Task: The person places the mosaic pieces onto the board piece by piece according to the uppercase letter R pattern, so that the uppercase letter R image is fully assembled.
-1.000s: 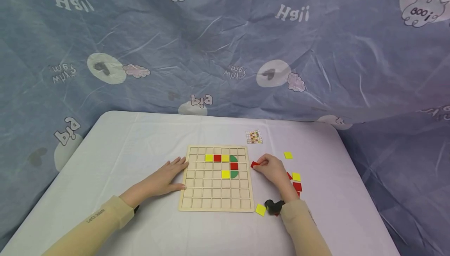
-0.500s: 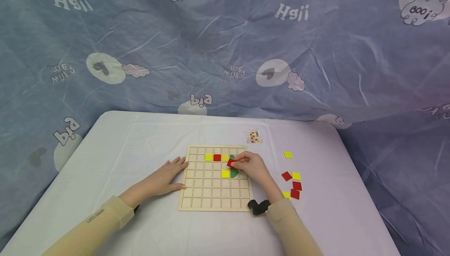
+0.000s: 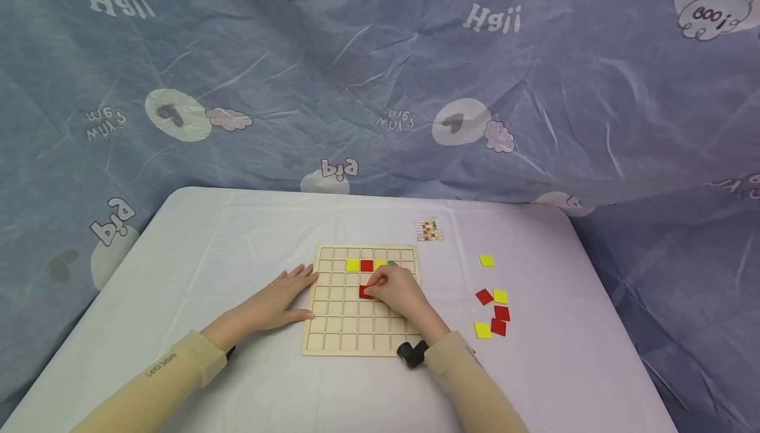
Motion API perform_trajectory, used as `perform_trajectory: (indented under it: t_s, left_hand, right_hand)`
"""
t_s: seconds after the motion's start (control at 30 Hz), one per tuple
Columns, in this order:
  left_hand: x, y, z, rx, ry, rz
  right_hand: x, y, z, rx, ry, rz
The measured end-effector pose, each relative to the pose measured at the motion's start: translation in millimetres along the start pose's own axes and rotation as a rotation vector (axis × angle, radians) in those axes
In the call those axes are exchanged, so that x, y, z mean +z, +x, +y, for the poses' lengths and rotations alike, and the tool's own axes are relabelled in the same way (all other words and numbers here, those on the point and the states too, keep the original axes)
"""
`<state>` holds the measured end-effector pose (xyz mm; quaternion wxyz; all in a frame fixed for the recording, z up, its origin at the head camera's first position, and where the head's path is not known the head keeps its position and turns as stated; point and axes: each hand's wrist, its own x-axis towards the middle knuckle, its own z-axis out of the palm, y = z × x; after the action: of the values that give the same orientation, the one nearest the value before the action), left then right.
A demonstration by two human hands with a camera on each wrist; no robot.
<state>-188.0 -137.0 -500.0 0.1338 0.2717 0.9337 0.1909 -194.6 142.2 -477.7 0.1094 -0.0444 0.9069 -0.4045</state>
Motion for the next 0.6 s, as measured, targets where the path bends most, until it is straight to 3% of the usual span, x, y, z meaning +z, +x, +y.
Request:
perform_trajectory:
  t_s: [0.47, 0.6]
  left_hand:
    - [1.7, 1.5, -2.2, 0.014, -0.002, 0.012]
    - [1.9, 1.0, -1.9, 0.015, -0.006, 0.009]
  right_hand:
    - [6.7, 1.5, -3.9, -0.077, -0.185, 0.038]
    - [5.4, 0.8, -3.5, -0.065, -0.173, 0.035]
